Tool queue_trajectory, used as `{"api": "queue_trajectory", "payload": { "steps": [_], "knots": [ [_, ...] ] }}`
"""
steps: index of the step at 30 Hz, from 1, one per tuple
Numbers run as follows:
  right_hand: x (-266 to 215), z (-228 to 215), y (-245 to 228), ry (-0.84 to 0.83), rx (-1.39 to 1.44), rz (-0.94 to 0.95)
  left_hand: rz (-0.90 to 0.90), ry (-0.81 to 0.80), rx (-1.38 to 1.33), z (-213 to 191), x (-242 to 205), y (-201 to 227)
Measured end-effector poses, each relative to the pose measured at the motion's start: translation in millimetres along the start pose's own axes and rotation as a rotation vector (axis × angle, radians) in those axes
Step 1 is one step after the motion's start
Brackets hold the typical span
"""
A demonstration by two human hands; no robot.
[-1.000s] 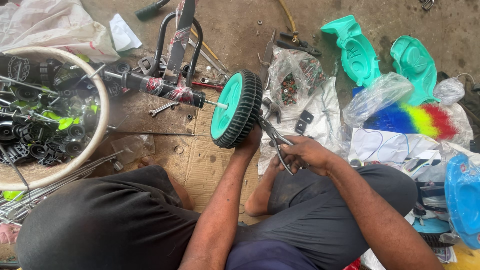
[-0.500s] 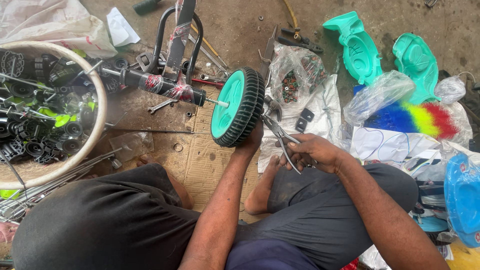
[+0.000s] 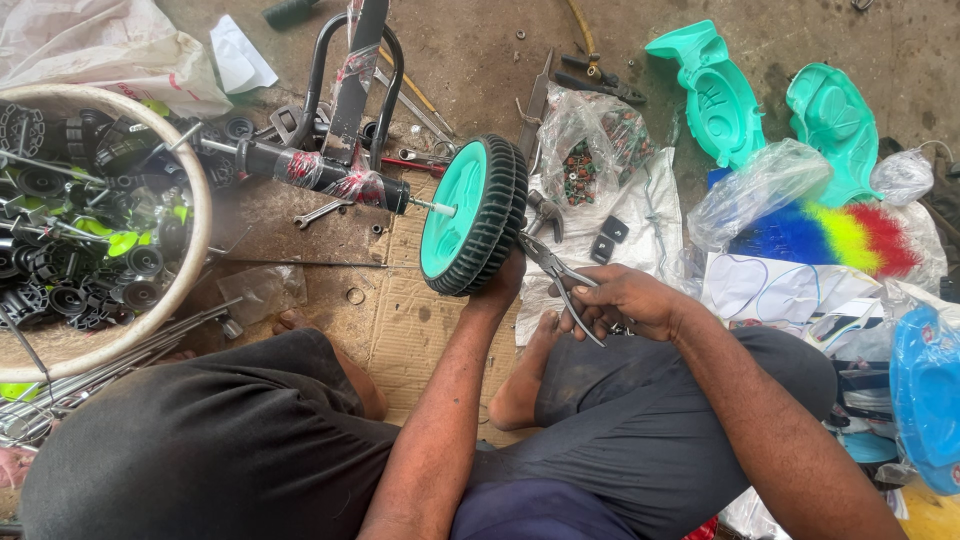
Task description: The person assembles a scooter by attaching a green wheel to the front fork using a metal axle, washers, and a nut. They use pliers to tighten the nut and secure the wheel, then attach the handlebar assembly to the front fork.
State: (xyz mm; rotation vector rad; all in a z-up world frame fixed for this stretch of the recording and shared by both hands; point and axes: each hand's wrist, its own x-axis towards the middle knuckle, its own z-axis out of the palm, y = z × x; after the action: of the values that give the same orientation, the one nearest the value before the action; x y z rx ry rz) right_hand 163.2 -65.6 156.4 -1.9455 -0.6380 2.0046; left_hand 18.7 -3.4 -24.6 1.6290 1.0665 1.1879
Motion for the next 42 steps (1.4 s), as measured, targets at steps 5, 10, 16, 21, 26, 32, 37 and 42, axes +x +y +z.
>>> {"api": "queue_trajectory", "payload": {
  "steps": [5, 10, 16, 21, 26, 32, 37, 42],
  "knots": [
    [-1.4, -1.5, -4.1, 0.004, -0.002, 0.015, 0.02, -0.028, 0.086, 2.6, -1.8, -3.5],
    [1.9, -7.0, -4.7, 0.019, 0.001, 0.064, -0.03, -0.03, 0.014, -0.2, 0.1, -0.8],
    [10.7, -19.6, 0.1, 0.08, -0.026, 0.097, -0.086, -0.061, -0.039, -5.7, 4.1, 7.5],
    [3.1, -3.2, 5.8, 0.139, -0.208, 0.077, -0.08, -0.053, 0.04, -0.8, 0.9, 3.2],
    [-5.2, 33.6, 5.3, 0.143, -0.041, 0.024, -0.083, 0.033, -0.118, 10.4, 1.5, -3.9],
    [-8.3, 41.7, -7.7, 0.213, -0.125, 0.051, -0.089, -0.003, -0.083, 10.0, -2.3, -7.8],
    [-16.7, 40.9, -17.6, 0.182, -0.058, 0.106, -0.038, 0.059, -0.005, 13.4, -0.9, -7.9],
    [-18.5, 46.2, -20.3, 0.225, -0.053, 0.162, -0.129, -0.013, -0.058, 17.7, -5.5, -11.5]
  ]
}}
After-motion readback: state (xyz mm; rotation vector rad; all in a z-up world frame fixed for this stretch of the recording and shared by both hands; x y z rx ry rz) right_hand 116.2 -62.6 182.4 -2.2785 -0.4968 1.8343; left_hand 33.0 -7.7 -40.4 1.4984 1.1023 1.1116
